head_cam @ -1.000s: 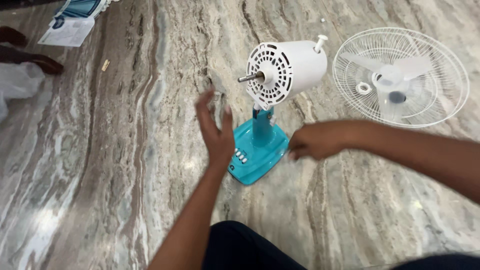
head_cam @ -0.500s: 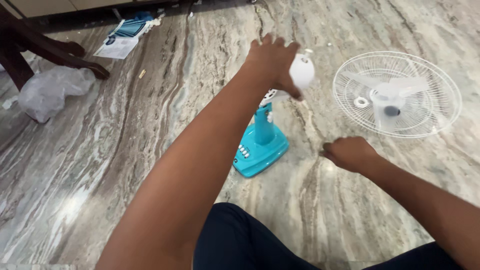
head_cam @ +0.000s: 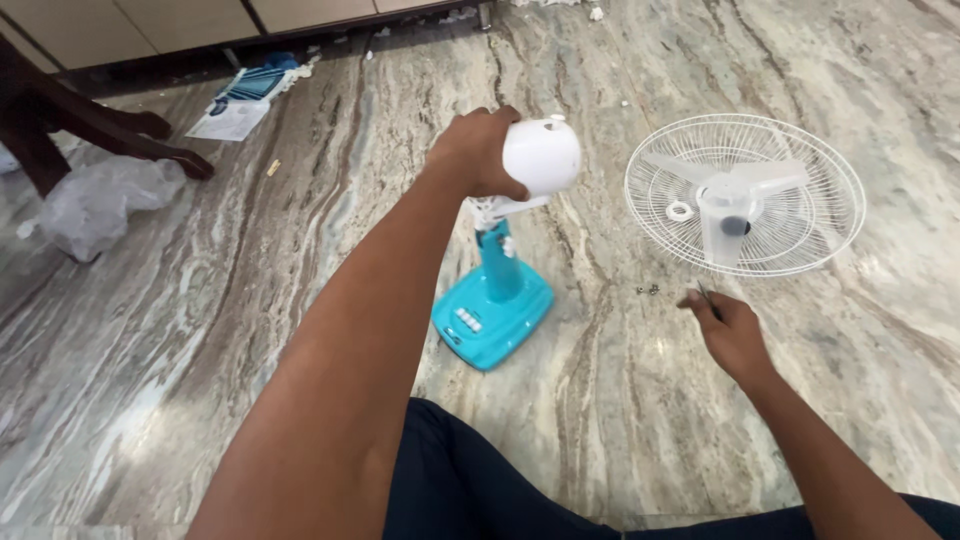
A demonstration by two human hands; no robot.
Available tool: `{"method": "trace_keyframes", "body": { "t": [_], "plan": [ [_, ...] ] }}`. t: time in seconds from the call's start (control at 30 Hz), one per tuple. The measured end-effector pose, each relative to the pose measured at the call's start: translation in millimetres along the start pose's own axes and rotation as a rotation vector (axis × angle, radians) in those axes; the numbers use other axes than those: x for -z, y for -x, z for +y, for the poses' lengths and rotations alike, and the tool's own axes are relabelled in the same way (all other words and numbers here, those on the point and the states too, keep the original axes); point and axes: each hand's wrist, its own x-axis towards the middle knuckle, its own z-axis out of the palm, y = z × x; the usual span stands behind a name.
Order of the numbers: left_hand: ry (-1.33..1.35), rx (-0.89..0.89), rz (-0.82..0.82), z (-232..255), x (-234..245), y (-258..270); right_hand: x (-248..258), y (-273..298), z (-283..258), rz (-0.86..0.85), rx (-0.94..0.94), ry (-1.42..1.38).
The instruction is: The person uses a screwdriver to remove screws from the back of a small electric fan's motor housing and neck. They detach the motor assembly from the base and then remove screws from the base's underside.
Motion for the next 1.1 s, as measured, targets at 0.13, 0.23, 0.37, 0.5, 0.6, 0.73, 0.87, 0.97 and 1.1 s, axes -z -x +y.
{"method": "trace_keyframes", "body": {
  "t": [0.13,0.23,0.37,0.5,0.6,0.73,0.87,0.97,1.1],
  "plan": [
    [0.065,-0.119,0.043,13.1,-15.3,3.0,-25.5,2.7,-39.1,-0.087,0.175,-0.176],
    [0.106,-0.223,0.033,18.2,-19.2,-6.5,-34.0,10.5,-69.3,-0.337,0.032,-0.501],
    [0.050,-0.250,-0.050,25.6,-20.3,-18.2,-45.2,21.1,-116.7,-0.372,0.241,-0.433],
    [-0.064,-0.114,-0.245,41.6,-7.8,-29.1,-41.5,45.4,-151.7,-0.208,0.381,-0.430],
    [-0.133,0.094,-0.368,55.7,0.4,-34.7,-41.7,58.3,-160.6,-0.115,0.301,-0.437],
    [-0.123,0.158,-0.385,62.7,3.8,-40.6,-50.3,62.6,-153.5,-0.067,0.229,-0.325],
    [-0.068,0.152,-0.322,62.4,-3.5,-41.5,-56.7,53.9,-145.1,-0.138,0.246,-0.460],
    [-0.035,0.139,-0.301,57.0,-8.4,-40.2,-59.3,52.5,-142.5,-0.213,0.237,-0.514],
    [0.000,0.123,-0.278,53.7,-13.0,-39.0,-63.2,54.6,-142.6,-0.227,0.269,-0.662]
  ]
}}
